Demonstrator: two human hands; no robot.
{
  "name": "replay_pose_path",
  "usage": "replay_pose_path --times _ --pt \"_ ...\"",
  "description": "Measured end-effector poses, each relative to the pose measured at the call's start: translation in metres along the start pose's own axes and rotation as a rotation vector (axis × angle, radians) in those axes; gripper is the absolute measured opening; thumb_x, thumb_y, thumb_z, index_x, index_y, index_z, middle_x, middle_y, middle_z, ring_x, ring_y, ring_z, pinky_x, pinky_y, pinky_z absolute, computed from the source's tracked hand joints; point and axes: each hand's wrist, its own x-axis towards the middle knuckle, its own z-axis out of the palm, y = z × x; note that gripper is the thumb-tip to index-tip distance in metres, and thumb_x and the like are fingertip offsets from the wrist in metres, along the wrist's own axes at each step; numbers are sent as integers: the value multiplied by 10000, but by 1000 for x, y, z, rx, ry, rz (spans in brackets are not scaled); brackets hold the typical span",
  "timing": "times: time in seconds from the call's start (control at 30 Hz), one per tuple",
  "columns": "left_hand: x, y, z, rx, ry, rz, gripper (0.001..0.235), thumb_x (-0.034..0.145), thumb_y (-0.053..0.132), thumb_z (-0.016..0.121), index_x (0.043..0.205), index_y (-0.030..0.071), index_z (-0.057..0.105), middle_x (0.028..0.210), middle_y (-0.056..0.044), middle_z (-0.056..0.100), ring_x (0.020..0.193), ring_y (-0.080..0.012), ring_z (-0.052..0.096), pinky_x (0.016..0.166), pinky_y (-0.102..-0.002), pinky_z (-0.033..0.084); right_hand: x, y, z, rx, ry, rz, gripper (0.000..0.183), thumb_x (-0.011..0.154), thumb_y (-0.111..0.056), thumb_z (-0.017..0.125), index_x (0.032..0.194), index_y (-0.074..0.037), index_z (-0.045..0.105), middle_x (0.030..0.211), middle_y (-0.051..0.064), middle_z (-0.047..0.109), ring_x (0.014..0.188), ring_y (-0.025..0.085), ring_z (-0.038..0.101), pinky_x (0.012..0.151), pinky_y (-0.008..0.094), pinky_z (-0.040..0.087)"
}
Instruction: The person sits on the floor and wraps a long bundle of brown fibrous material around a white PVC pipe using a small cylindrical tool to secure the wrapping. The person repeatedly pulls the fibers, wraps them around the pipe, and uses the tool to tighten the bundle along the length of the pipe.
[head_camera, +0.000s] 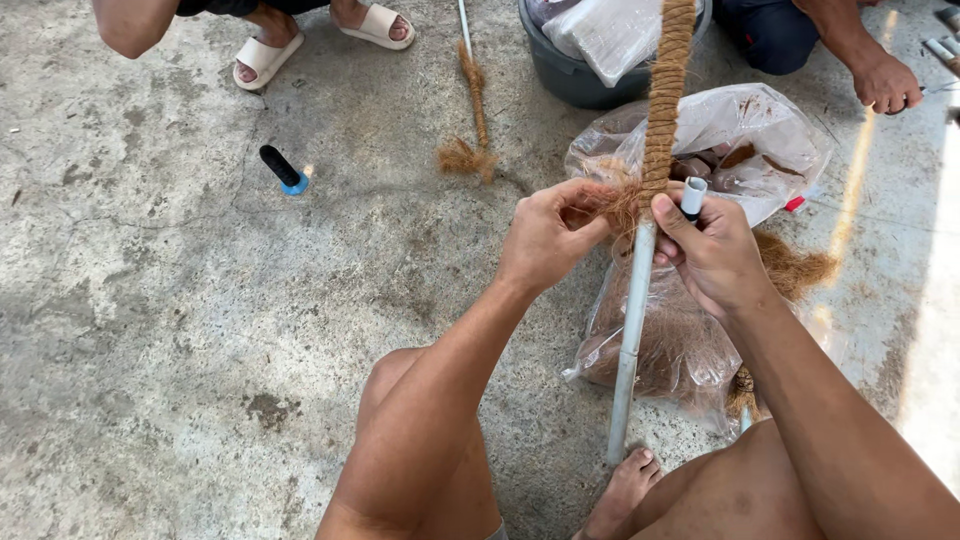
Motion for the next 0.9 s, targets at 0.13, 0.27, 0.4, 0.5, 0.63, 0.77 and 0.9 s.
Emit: replay_pose_path --times 0.13,0.27,0.4,0.5,0.63,0.77,0.9 --pt "1 -2 -2 19 1 44 138 932 222 755 1033 130 773 932 -47 811 780 -107 790 721 -295 657 6 5 5 -24 -5 4 204 1058 -190 630 1019 9 648 806 21 578 663 77 504 575 248 455" --pt "4 -8 3 -1 151 24 139 931 235 725 1018 144 785 917 -26 796 715 -92 763 583 -259 617 8 8 5 0 10 28 195 1051 -200 639 1031 -6 653 804 0 559 668 70 500 581 246 448" --pt "9 -13 4 -114 286 -95 168 911 266 749 1019 146 797 827 -17 801 648 -80 701 508 -230 524 10 8 4 14 0 20 200 1052 -216 635 1040 -17 650 824 8 589 661 72 502 594 241 450" --pt "10 -14 6 -134 303 -104 185 897 292 771 1008 146 798 809 -9 793 635 -63 680 515 -213 514 9 6 2 -32 -5 6 218 1060 -224 633 1036 -8 650 824 20 603 662 76 507 599 240 449" --pt "7 -12 9 32 353 127 180 868 302 802 936 136 816 881 -7 756 661 -54 650 538 -197 541 8 8 2 -61 -14 -9 203 1038 -204 638 1059 -4 666 833 10 605 676 72 524 611 241 469" --pt "5 -9 13 -79 209 -32 199 844 299 813 936 123 815 806 -15 772 627 -54 637 522 -219 506 8 11 2 -100 -15 -21 212 1036 -187 650 1083 18 679 831 10 601 676 69 499 603 245 459" --pt "7 -10 19 -234 230 -145 195 865 276 800 971 113 813 823 -60 796 646 -78 659 540 -237 501 5 11 -2 -22 7 -13 231 1050 -189 656 1077 40 649 840 8 592 681 67 507 600 245 465"
